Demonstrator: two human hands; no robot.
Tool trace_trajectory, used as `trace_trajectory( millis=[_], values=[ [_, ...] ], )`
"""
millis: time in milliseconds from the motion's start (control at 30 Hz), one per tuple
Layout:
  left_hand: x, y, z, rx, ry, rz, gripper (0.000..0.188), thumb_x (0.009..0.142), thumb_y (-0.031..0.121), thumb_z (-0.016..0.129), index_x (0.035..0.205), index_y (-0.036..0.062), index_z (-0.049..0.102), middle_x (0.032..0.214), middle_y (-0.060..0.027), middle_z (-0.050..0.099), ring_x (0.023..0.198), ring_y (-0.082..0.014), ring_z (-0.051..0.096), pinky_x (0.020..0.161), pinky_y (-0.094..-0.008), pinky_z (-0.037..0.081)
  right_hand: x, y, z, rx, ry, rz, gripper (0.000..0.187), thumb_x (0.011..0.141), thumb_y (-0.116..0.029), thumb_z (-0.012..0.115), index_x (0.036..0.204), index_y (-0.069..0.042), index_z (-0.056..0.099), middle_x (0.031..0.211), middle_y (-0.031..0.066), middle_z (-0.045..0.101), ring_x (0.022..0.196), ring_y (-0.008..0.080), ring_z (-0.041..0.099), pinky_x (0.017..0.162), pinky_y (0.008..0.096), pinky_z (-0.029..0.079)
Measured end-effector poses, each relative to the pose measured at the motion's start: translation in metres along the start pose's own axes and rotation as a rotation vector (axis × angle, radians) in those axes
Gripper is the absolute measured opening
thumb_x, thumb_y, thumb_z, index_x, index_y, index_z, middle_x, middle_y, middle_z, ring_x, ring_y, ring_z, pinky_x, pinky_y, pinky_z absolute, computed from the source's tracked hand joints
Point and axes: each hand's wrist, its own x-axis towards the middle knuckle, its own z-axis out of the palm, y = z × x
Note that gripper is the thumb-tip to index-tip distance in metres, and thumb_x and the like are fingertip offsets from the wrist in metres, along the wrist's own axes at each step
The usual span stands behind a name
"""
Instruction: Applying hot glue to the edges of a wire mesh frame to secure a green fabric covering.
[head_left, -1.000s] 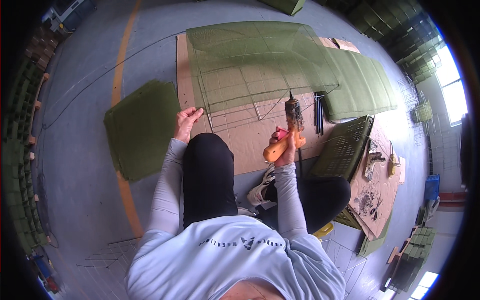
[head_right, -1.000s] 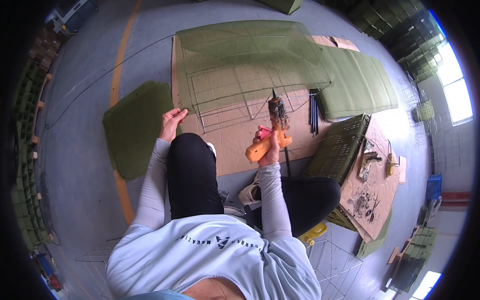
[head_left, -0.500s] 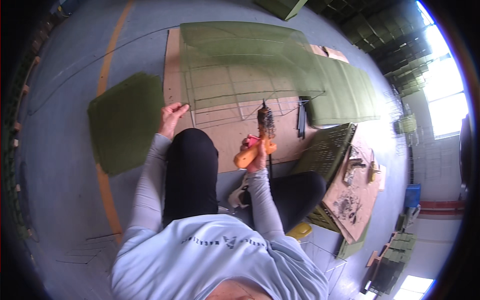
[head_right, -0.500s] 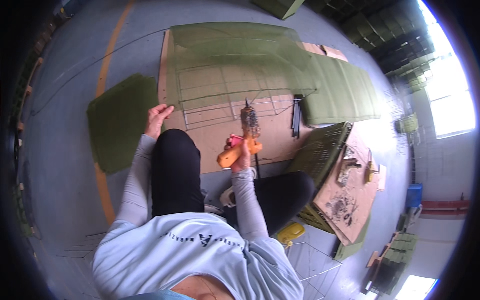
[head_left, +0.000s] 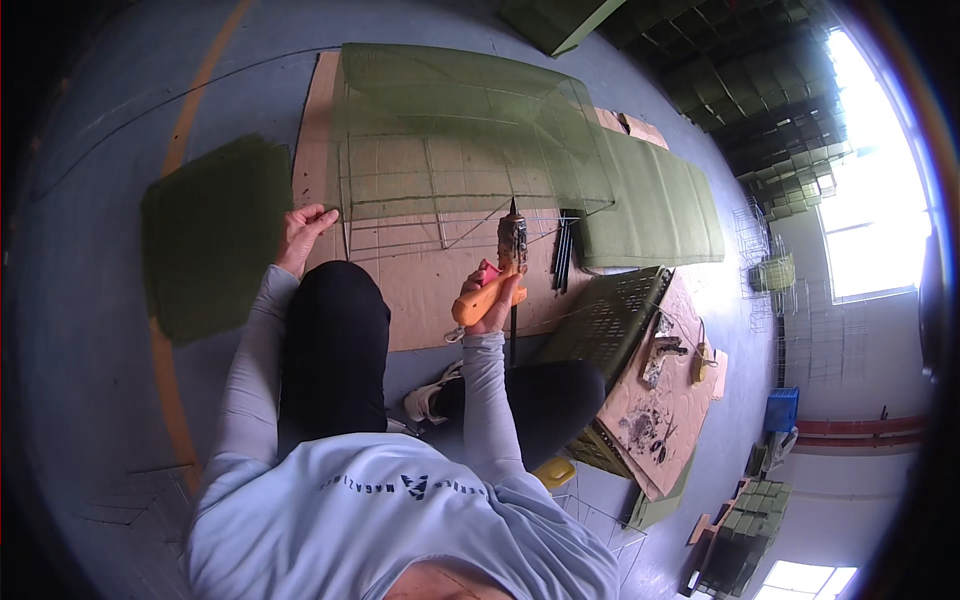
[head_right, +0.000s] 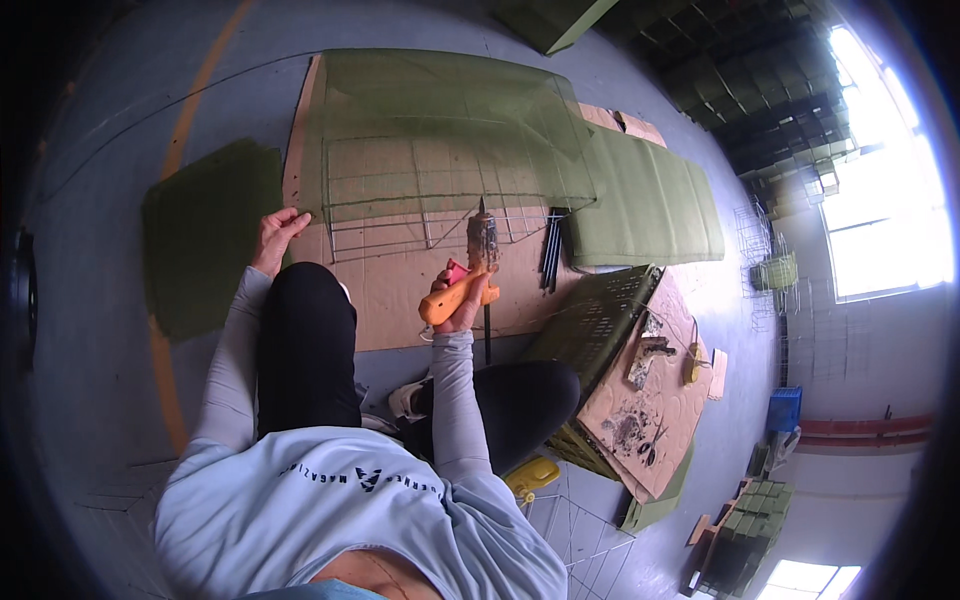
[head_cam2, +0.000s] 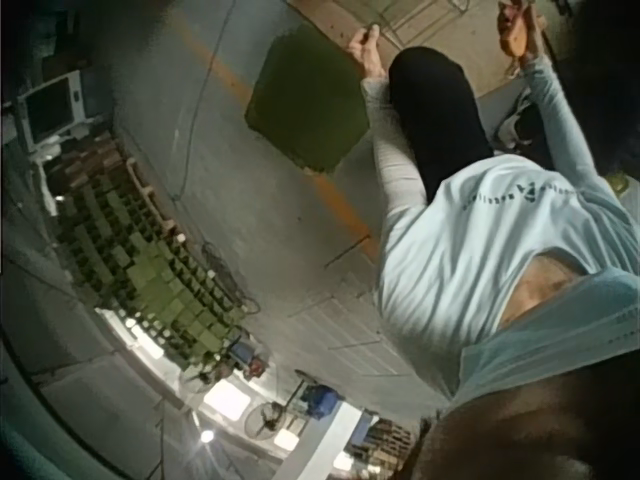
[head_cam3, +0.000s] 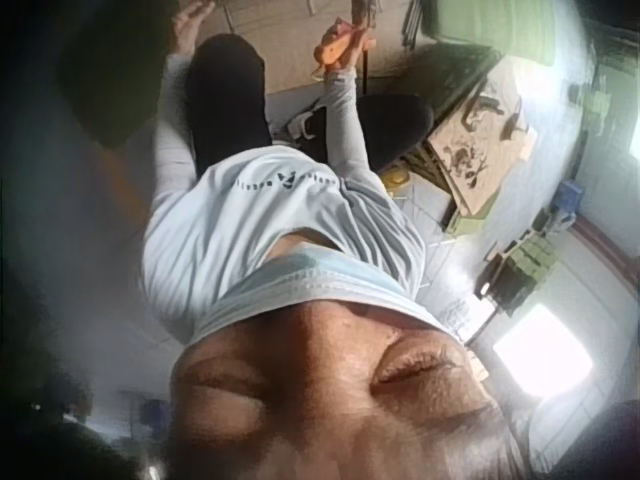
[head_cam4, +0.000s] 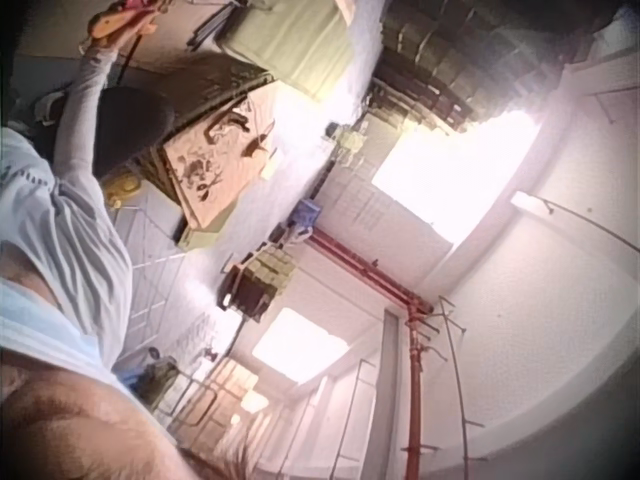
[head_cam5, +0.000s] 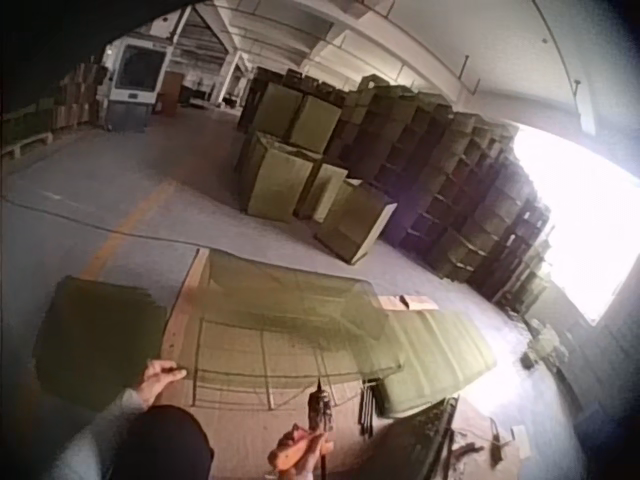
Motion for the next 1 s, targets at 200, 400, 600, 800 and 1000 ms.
trace_trajectory(
  millis=[200, 400, 600, 800, 1000],
  values=[
    [0.002, -0.004, 0.0, 0.013, -0.025, 0.011, 0.024, 0.077, 0.02, 0.062, 0.06, 0.0065, 0.051, 0.056, 0.0065, 0.042, 0.056, -0.0018, 0.037, 0.055, -0.0189, 0.03, 0.018, -0.021, 0.004, -0.003, 0.068, -0.022, 0.057, 0.076, -0.055, 0.052, 0.1, -0.003, 0.048, 0.076, 0.0082, 0.056, 0.063, 0.0153, 0.053, 0.055, 0.0229, 0.047],
    [0.001, -0.004, 0.003, -0.001, 0.001, 0.019, 0.023, 0.077, 0.02, 0.062, 0.062, 0.0054, 0.052, 0.056, 0.0063, 0.042, 0.055, -0.0021, 0.037, 0.054, -0.019, 0.03, 0.016, -0.008, 0.005, -0.095, 0.129, 0.055, 0.051, 0.079, -0.049, 0.052, 0.1, -0.003, 0.048, 0.076, 0.0091, 0.057, 0.061, 0.0162, 0.054, 0.053, 0.024, 0.047],
    [0.003, -0.01, 0.002, 0.024, 0.032, 0.013, 0.026, 0.078, 0.022, 0.061, 0.061, 0.0047, 0.051, 0.055, 0.0067, 0.041, 0.055, -0.0016, 0.034, 0.052, -0.0187, 0.028, 0.009, 0.012, 0.025, -0.123, 0.19, 0.047, 0.049, 0.08, -0.048, 0.051, 0.097, -0.002, 0.049, 0.075, 0.0089, 0.057, 0.06, 0.0167, 0.055, 0.053, 0.0248, 0.048],
    [0.004, -0.015, 0.0, 0.012, 0.016, -0.002, 0.022, 0.078, 0.019, 0.061, 0.063, 0.0052, 0.053, 0.056, 0.0064, 0.042, 0.055, -0.0016, 0.037, 0.053, -0.0184, 0.029, 0.002, 0.039, 0.021, -0.161, 0.245, 0.091, 0.046, 0.079, -0.046, 0.055, 0.094, -0.003, 0.049, 0.072, 0.0077, 0.056, 0.057, 0.0155, 0.053, 0.052, 0.0242, 0.046],
    [0.004, -0.011, 0.001, -0.009, 0.001, -0.009, 0.022, 0.079, 0.018, 0.06, 0.062, 0.0052, 0.052, 0.056, 0.0067, 0.042, 0.055, -0.0014, 0.036, 0.054, -0.0177, 0.029, -0.003, 0.066, 0.028, -0.285, 0.211, 0.104, 0.046, 0.083, -0.045, 0.049, 0.099, -0.002, 0.048, 0.078, 0.0076, 0.057, 0.061, 0.0145, 0.056, 0.051, 0.0246, 0.048]
  ],
)
